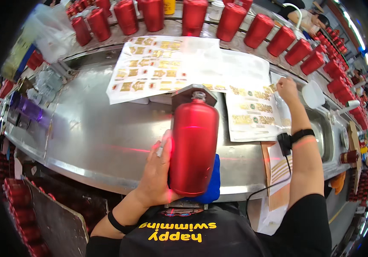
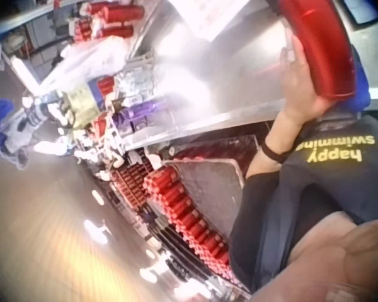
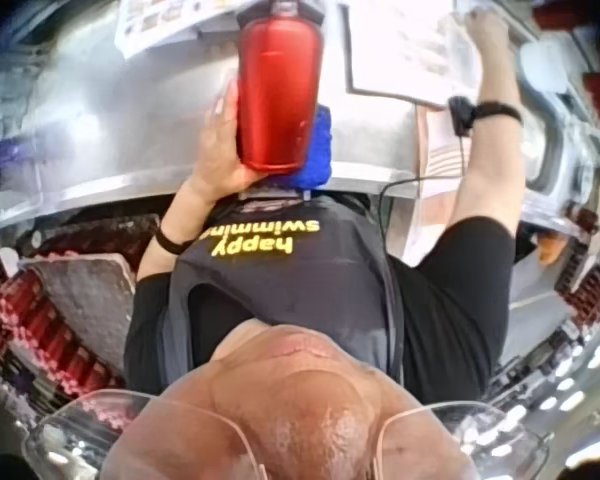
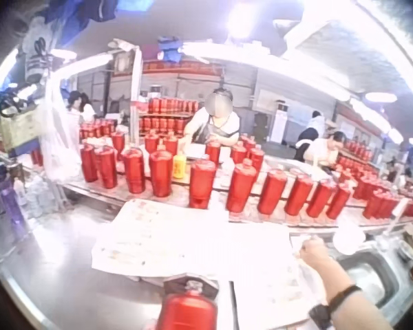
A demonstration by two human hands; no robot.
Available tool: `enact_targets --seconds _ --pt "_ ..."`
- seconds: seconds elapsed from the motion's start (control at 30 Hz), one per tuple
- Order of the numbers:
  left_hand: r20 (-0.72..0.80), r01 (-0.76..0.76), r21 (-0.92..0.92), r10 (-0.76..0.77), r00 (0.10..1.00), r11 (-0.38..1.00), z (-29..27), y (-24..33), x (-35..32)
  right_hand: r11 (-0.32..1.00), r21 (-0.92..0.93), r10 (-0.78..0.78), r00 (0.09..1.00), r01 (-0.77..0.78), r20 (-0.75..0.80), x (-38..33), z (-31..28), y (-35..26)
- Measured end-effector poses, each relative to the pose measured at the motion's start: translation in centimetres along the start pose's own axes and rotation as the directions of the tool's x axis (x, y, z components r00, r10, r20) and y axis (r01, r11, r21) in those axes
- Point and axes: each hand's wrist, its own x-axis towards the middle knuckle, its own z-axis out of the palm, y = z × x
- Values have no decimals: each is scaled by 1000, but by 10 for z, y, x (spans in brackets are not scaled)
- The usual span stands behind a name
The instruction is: Applying decorative labels and gold trim to red cylindrical containers on a production line.
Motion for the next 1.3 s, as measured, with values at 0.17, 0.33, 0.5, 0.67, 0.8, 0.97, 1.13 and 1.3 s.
enact_targets --seconds 0.17,0.33,0.5,0.67,0.8,0.97,1.13,1.3 --pt "-17 -36 7 36 999 999 2 -1 -3 944 266 -180 981 193 -74 -6 -94 -76" --pt "-7 -56 76 57 998 996 -9 11 -6 837 373 -417 908 401 -40 -44 -185 -154" --pt "-2 -191 479 219 976 857 -20 27 -9 773 450 -488 872 447 -29 -71 -231 -198" --pt "16 0 219 -4 1000 976 -17 28 -6 702 476 -571 818 529 -67 -90 -249 -217" --pt "-79 -242 428 303 950 871 -18 31 -10 685 514 -577 815 516 -48 -100 -252 -220" --pt "-33 -110 266 123 992 958 -16 31 -4 642 546 -604 794 538 -73 -102 -248 -224" --pt "-46 -213 285 236 971 935 -11 26 -7 571 602 -650 756 558 -85 -103 -252 -232" --pt "-43 -83 -154 77 996 985 2 17 -6 481 679 -703 706 555 -79 -92 -251 -243"
